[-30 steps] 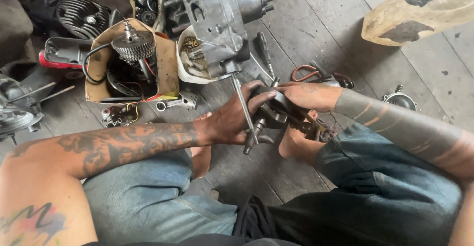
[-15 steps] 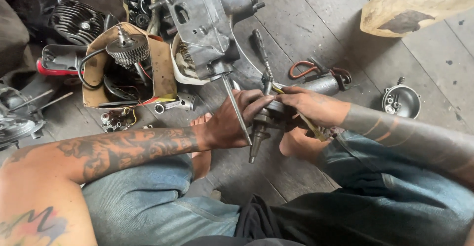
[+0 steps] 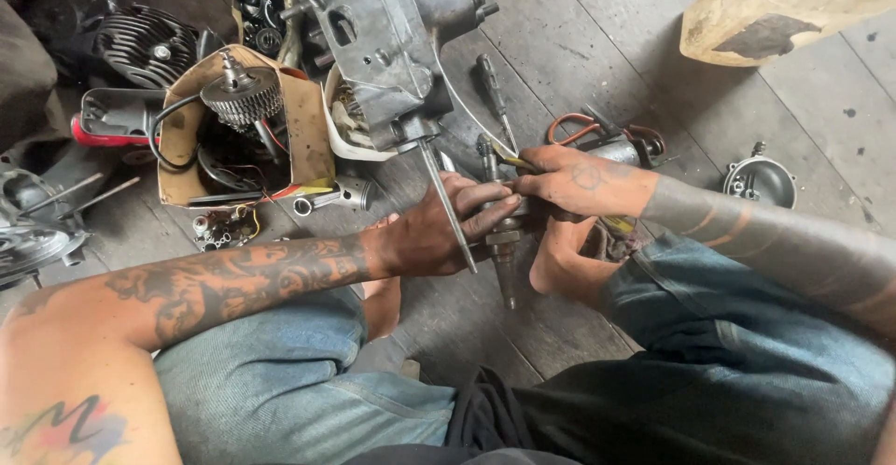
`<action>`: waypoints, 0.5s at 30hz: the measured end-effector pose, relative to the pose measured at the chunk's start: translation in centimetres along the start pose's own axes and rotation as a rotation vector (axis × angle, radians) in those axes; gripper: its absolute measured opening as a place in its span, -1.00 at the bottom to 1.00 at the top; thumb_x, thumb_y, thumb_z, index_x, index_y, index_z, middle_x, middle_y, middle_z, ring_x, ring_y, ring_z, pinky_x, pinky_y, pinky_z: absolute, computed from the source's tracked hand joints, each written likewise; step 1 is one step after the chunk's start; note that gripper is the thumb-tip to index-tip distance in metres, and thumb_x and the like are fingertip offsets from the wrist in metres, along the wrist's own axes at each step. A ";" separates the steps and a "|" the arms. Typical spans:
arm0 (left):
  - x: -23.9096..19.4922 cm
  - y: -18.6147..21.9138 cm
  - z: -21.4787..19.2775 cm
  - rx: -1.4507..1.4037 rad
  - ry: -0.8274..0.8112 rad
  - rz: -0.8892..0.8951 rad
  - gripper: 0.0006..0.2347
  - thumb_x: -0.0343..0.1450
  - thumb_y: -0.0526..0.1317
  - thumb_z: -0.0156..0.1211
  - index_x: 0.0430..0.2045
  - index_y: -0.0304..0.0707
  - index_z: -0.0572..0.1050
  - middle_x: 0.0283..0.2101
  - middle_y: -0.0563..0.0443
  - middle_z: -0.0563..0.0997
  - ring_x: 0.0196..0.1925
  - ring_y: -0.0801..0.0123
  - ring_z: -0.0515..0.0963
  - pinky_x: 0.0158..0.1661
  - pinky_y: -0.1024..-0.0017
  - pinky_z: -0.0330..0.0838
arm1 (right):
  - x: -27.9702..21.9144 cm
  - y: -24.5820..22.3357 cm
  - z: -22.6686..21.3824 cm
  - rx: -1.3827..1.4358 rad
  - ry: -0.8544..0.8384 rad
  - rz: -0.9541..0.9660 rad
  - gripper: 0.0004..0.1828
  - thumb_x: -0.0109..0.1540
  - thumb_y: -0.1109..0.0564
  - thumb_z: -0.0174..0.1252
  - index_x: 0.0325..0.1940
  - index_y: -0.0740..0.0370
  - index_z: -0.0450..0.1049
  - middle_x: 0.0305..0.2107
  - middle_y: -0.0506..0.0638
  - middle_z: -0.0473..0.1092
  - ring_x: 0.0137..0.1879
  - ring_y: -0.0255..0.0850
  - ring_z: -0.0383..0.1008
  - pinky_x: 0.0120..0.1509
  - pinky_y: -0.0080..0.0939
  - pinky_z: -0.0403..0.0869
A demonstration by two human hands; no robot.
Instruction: Detailed cleaning and lubrication of motorcycle engine components using a small brush and a metal rod for stabilization.
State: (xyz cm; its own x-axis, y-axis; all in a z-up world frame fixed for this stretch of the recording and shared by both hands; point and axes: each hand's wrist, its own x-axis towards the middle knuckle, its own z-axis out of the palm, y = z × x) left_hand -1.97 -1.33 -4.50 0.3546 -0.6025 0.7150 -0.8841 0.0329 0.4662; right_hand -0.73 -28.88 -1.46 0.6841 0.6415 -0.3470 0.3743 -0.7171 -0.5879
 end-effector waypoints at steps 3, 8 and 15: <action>0.0 -0.5 0.5 0.153 0.014 0.037 -0.47 0.50 -0.02 0.18 0.37 -0.21 0.31 0.23 -0.23 0.47 0.03 0.05 0.49 0.08 0.08 0.23 | 0.7 0.5 -1.2 -0.332 0.041 -0.390 -0.67 0.39 -0.12 -0.05 -0.05 0.12 0.49 -0.21 -0.01 0.45 0.26 0.09 0.42 0.11 -0.10 0.53; 0.6 -0.8 0.6 0.106 0.076 0.113 -0.48 0.44 -0.06 0.32 0.28 -0.25 0.39 0.10 -0.33 0.46 0.06 -0.10 0.50 0.20 -0.06 0.40 | 3.4 -4.2 -6.5 0.120 -0.374 0.328 -0.56 0.19 -0.34 0.10 -0.22 0.02 0.55 -0.46 0.06 0.57 0.04 -0.13 0.64 -0.12 -0.04 0.57; 0.3 -1.2 0.5 0.067 0.072 0.114 -0.47 0.44 -0.02 0.33 0.26 -0.30 0.39 0.07 -0.36 0.44 0.07 -0.13 0.52 0.20 -0.08 0.43 | 2.1 -7.0 -8.5 0.183 -0.340 0.543 -0.54 0.19 -0.20 0.01 -0.05 0.12 0.54 -0.05 -0.05 0.48 0.03 -0.18 0.47 0.14 -0.19 0.42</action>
State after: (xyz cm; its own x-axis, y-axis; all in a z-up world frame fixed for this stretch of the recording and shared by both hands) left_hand -0.95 -2.00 -5.10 0.2699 -0.5393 0.7977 -0.9372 0.0431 0.3462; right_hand 3.39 -24.77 8.14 0.4986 0.2736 -0.8225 -0.1004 -0.9243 -0.3683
